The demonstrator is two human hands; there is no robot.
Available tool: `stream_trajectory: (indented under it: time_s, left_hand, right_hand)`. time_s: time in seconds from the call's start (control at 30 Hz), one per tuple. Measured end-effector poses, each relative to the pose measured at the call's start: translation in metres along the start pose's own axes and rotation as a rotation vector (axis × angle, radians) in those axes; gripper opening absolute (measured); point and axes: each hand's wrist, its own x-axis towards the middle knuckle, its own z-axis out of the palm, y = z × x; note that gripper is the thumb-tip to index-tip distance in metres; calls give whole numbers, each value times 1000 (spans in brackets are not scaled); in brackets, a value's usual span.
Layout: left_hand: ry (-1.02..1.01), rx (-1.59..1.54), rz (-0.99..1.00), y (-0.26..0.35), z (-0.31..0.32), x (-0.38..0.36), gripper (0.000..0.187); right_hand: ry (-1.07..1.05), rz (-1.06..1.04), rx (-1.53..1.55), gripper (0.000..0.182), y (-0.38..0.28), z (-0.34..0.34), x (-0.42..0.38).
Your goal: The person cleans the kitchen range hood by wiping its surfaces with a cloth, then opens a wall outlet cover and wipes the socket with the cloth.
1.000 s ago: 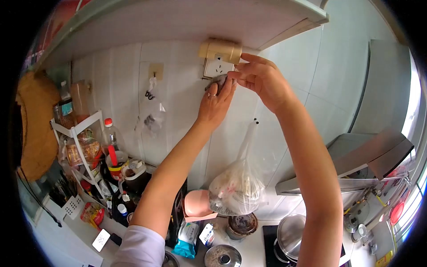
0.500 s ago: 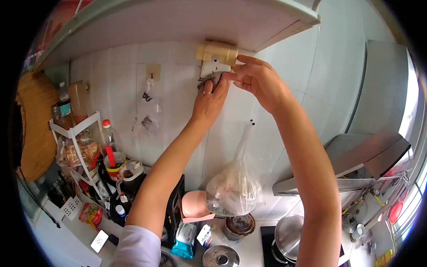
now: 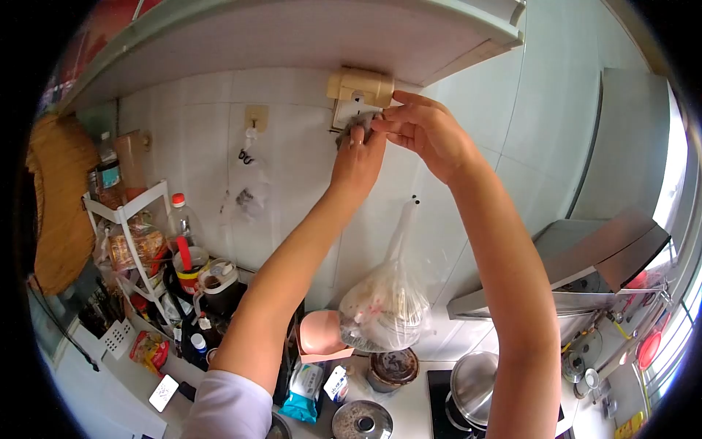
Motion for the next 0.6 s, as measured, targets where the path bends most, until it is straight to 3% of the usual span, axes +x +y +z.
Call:
stream_trajectory:
  time_s: [0.1,0.33,0.4,0.6]
  left_hand:
    - [-10,63,35,1,8,-28,61]
    - [80,66,77,-1,9,-19,53]
    - [-34,203,40,8,2,0,60]
    - [-138,170,-44,14,-16,46,49]
  right_hand:
    - [28,12,17,69,0,0,0]
    - [41,60,7,56,-10,5,0]
    - [18,51,-20,58,-9,3,1]
    - [-21,40,-35,60,-6,-2,0]
